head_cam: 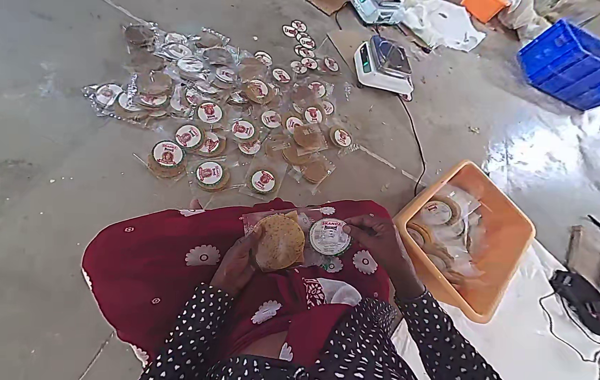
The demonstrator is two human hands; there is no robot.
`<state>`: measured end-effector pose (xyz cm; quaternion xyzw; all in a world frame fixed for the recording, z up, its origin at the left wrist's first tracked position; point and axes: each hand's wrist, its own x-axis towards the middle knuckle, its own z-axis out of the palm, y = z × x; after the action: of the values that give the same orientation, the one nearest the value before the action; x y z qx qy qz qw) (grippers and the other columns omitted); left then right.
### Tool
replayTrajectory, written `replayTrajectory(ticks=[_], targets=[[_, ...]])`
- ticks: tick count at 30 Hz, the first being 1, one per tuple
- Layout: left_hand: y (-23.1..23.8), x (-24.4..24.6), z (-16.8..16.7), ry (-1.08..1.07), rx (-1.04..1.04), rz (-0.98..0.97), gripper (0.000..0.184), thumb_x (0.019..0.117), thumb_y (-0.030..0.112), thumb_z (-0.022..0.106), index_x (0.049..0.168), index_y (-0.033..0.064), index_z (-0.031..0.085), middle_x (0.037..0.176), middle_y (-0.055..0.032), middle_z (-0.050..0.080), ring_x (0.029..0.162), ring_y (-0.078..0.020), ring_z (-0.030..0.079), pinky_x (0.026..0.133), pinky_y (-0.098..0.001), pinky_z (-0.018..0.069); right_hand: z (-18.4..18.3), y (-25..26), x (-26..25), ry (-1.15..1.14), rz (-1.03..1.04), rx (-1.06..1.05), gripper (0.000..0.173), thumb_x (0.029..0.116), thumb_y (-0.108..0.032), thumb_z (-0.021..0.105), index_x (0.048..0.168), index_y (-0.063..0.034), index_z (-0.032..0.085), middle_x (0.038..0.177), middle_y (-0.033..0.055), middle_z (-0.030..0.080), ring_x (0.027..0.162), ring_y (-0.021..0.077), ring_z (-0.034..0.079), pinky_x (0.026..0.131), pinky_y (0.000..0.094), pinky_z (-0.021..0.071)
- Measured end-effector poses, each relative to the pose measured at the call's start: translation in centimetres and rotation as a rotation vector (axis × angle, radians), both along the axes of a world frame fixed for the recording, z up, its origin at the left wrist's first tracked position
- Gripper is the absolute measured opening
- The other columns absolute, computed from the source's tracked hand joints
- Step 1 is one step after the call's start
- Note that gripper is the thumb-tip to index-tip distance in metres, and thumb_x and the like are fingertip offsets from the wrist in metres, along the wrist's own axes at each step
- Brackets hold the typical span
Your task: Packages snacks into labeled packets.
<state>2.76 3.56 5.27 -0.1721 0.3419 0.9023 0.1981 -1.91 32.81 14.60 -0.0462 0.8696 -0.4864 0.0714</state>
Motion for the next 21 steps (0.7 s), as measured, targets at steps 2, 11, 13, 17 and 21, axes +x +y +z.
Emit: replayTrajectory(ticks=[2, 11, 13, 17, 21], targets=[[0.0, 0.0, 0.0, 0.015, 0.018, -0.003, 0.037, 0.1098, 0.026, 0.042, 0.131, -0.0001, 0.057, 0.115, -0.0138, 0.071, 0.105, -0.0220, 0.070, 0.094, -0.0410, 0.0584, -0.1, -0.5, 0.0, -0.001, 0.029, -0.015, 0.010, 0.0945, -0.011, 0.070, 0.101, -0.0050, 0.075, 0.086, -0.0034, 0.073, 0.068, -0.0011, 0.062, 0.062, 0.0163, 0.0518], [0.0, 0.0, 0.7, 0.016, 0.021, -0.013, 0.034, 0.1102, 0.024, 0.041, 0.127, -0.0006, 0.058, 0.110, -0.0123, 0.072, 0.101, -0.0197, 0.071, 0.091, -0.0384, 0.0591, 0.2, -0.9, -1.0, -0.136, -0.060, -0.202, 0.008, 0.0964, -0.003, 0.065, 0.099, -0.0036, 0.072, 0.080, -0.0012, 0.070, 0.061, 0.0023, 0.059, 0.057, 0.0171, 0.0500], [0.0, 0.0, 0.7, 0.012, 0.016, -0.015, 0.034, 0.1096, 0.024, 0.043, 0.126, -0.0010, 0.059, 0.109, -0.0124, 0.072, 0.100, -0.0198, 0.071, 0.090, -0.0386, 0.0593, 0.0, -1.0, -1.1, -0.170, -0.062, -0.224, 0.007, 0.0960, -0.002, 0.066, 0.098, -0.0027, 0.073, 0.078, -0.0007, 0.070, 0.060, 0.0022, 0.058, 0.056, 0.0166, 0.0492], [0.2, 0.0, 1.0, -0.018, -0.027, -0.023, 0.030, 0.1091, 0.021, 0.045, 0.120, -0.0013, 0.061, 0.103, -0.0109, 0.073, 0.095, -0.0182, 0.072, 0.087, -0.0367, 0.0600, -0.7, -2.6, -0.7, -0.219, -0.064, -0.252, 0.007, 0.0925, -0.002, 0.070, 0.099, -0.0036, 0.072, 0.082, -0.0005, 0.072, 0.061, 0.0012, 0.059, 0.054, 0.0162, 0.0471], [0.1, 0.0, 0.0, 0.011, -0.011, -0.035, 0.032, 0.1088, 0.023, 0.045, 0.124, -0.0015, 0.060, 0.107, -0.0124, 0.072, 0.098, -0.0201, 0.072, 0.089, -0.0386, 0.0600, -1.0, -4.6, 0.0, -0.183, -0.046, -0.258, 0.018, 0.0901, -0.002, 0.073, 0.106, -0.0013, 0.065, 0.082, 0.0044, 0.070, 0.063, 0.0091, 0.064, 0.055, 0.0224, 0.0533]])
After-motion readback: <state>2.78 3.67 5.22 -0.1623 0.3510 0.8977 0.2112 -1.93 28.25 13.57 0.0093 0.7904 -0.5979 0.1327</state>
